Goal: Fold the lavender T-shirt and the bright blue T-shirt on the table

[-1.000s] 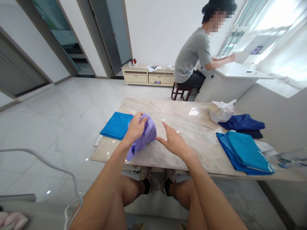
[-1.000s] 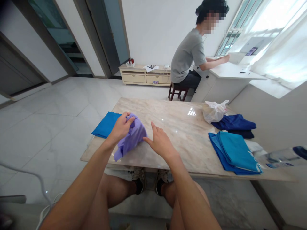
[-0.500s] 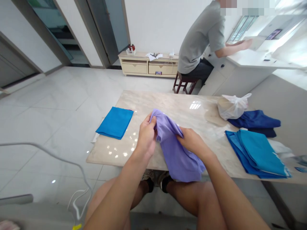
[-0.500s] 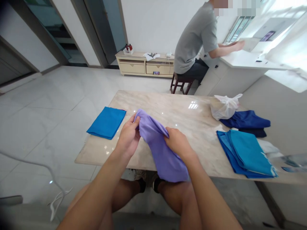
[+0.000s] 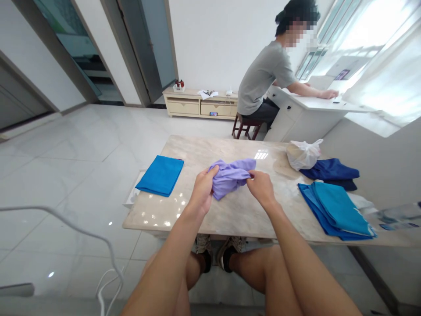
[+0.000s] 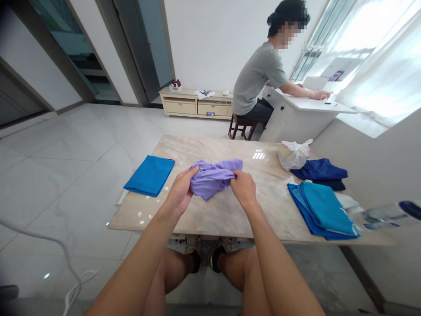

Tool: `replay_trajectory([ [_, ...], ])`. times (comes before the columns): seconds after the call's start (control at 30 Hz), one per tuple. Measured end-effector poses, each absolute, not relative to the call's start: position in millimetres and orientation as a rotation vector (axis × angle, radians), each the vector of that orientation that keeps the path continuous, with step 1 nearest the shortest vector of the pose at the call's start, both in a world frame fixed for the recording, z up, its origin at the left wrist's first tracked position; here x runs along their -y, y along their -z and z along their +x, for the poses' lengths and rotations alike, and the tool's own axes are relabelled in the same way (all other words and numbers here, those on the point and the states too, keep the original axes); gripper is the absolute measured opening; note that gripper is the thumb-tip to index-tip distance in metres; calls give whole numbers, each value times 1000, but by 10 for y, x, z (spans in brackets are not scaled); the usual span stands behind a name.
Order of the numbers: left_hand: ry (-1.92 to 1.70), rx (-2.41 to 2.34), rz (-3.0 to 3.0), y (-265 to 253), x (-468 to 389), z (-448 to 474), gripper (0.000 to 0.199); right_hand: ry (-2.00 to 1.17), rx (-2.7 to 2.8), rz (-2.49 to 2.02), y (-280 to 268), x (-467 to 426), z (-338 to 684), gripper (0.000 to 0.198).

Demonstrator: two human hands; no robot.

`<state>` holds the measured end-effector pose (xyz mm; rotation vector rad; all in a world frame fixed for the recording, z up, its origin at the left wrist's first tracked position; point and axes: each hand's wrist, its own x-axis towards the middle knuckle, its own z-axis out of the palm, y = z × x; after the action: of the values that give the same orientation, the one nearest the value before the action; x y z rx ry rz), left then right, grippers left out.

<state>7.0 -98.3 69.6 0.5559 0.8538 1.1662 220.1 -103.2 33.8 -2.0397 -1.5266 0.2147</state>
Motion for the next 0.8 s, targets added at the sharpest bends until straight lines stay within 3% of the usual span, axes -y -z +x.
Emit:
replay_trajectory([
  [0.17, -1197, -978, 291, -424, 912, 108, 9, -39, 1558, -1893, -469, 1094, 2051, 43],
  [0.33, -1174, -987, 423, -244, 875, 306, 9, -335, 2055, -1776, -443, 1063, 1933, 27],
  [0.43, -1105, -998, 527, -168, 912, 450, 17, -528, 2237, -1728, -291, 1050, 1989, 62],
  [0.5, -1095, -1012, 572, -142, 954, 516, 24, -643, 2213, -1652, -231, 1079, 2061, 72],
  [0.57, -1116, -1012, 643, -156, 1008, 564, 29, -740, 2175, -1529, -230, 1154, 2120, 58],
  [0.67, -1182, -981, 757, -260, 1106, 630, 27, -799, 2005, -1423, -293, 1310, 2167, 22],
  [0.8, -1156, -864, 759, -455, 1193, 639, 45, -669, 1600, -1396, -354, 1395, 2235, 26],
])
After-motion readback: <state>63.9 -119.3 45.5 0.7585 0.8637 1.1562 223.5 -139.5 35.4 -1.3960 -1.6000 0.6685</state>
